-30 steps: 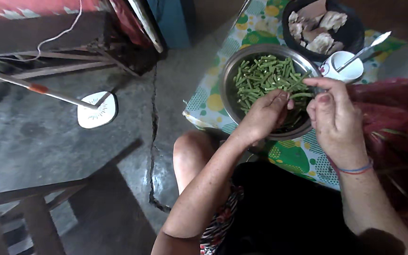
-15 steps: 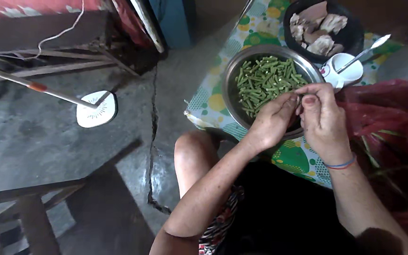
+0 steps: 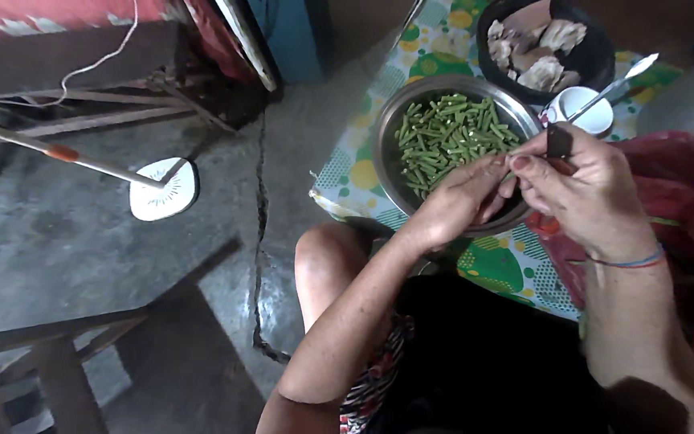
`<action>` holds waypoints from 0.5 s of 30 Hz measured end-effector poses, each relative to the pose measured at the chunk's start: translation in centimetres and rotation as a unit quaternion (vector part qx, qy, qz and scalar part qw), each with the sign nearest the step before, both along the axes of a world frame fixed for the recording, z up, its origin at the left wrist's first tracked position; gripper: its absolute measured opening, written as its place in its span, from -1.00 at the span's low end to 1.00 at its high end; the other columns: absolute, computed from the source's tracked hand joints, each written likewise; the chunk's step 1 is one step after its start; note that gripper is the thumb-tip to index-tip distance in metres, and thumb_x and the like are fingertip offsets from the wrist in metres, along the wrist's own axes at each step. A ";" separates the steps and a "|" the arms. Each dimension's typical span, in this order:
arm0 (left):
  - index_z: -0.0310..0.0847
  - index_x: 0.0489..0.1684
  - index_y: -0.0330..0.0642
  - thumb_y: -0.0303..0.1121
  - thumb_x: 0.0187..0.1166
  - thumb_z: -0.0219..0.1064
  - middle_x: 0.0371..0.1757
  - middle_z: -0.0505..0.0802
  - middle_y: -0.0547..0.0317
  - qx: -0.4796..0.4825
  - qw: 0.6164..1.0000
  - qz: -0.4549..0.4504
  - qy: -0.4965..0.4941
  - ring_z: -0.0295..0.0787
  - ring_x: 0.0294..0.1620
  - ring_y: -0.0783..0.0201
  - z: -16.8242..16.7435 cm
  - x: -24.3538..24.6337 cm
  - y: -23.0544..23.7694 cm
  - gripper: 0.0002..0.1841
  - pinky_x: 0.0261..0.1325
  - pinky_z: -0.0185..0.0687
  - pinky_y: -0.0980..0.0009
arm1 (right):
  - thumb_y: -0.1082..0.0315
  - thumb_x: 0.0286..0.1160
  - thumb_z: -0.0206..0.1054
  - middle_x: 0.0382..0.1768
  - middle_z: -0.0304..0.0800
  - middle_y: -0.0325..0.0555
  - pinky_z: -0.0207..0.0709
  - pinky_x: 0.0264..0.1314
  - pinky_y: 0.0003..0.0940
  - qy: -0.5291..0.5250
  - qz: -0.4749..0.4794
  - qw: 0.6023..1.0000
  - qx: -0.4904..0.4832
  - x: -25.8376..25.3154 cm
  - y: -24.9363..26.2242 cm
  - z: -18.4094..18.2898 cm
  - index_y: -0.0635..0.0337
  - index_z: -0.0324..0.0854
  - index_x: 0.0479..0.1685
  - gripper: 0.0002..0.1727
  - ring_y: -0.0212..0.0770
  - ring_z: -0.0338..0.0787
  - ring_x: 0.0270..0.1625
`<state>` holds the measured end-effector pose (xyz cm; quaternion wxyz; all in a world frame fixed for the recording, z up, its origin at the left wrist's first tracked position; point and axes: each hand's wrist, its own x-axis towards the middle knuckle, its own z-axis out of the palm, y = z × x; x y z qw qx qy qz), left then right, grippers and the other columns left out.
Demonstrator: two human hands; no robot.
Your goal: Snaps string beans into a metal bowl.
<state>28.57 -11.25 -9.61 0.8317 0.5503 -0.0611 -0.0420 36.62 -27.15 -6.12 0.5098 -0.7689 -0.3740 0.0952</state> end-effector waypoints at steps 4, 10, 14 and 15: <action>0.57 -0.05 -0.19 -0.02 0.90 -0.40 -0.62 0.45 0.34 0.076 0.997 0.027 0.015 0.25 -0.70 0.49 0.3 -0.1 0.1 -0.41 -0.64 0.15 0.61 | 0.07 0.70 0.26 -0.44 0.56 -0.44 0.40 -0.57 -0.61 -0.095 -0.161 0.978 -0.086 0.8 -3.3 0.1 -0.03 0.61 -0.02 -0.79 -0.58 0.45 -0.59; 0.16 0.71 -0.09 0.29 0.73 -0.66 -0.55 0.53 0.25 0.086 0.992 0.053 0.078 0.27 -0.68 0.45 0.3 -0.2 -0.1 -0.15 -0.63 0.19 0.58 | 0.12 0.65 0.30 -0.15 0.67 -0.15 0.51 -0.25 -0.28 -0.072 -0.225 0.950 -0.203 0.2 -5.9 -0.3 0.08 0.57 0.41 -0.57 -0.34 0.58 -0.32; 0.03 0.82 -0.10 0.29 0.72 -0.69 0.05 0.73 0.02 0.112 0.991 0.001 0.075 0.63 -0.26 0.38 0.5 -0.1 -1.1 -0.12 -0.19 0.61 0.46 | 0.17 0.59 0.37 -0.21 0.70 -0.39 0.46 -0.41 -0.69 -0.014 -0.093 0.992 -0.087 -2.0 -2.4 -1.1 0.13 0.64 0.17 -0.69 -0.66 0.52 -0.45; 0.08 0.79 -0.13 0.25 0.75 -0.66 0.02 0.74 0.03 0.110 0.992 -0.007 0.061 0.65 -0.25 0.38 0.6 -0.1 -1.2 -0.15 -0.18 0.63 0.45 | 0.24 0.60 0.35 -0.25 0.72 -0.39 0.46 -0.42 -0.71 -0.027 -0.086 0.993 -0.080 -2.0 -1.8 -1.3 0.13 0.65 0.08 -0.78 -0.68 0.54 -0.47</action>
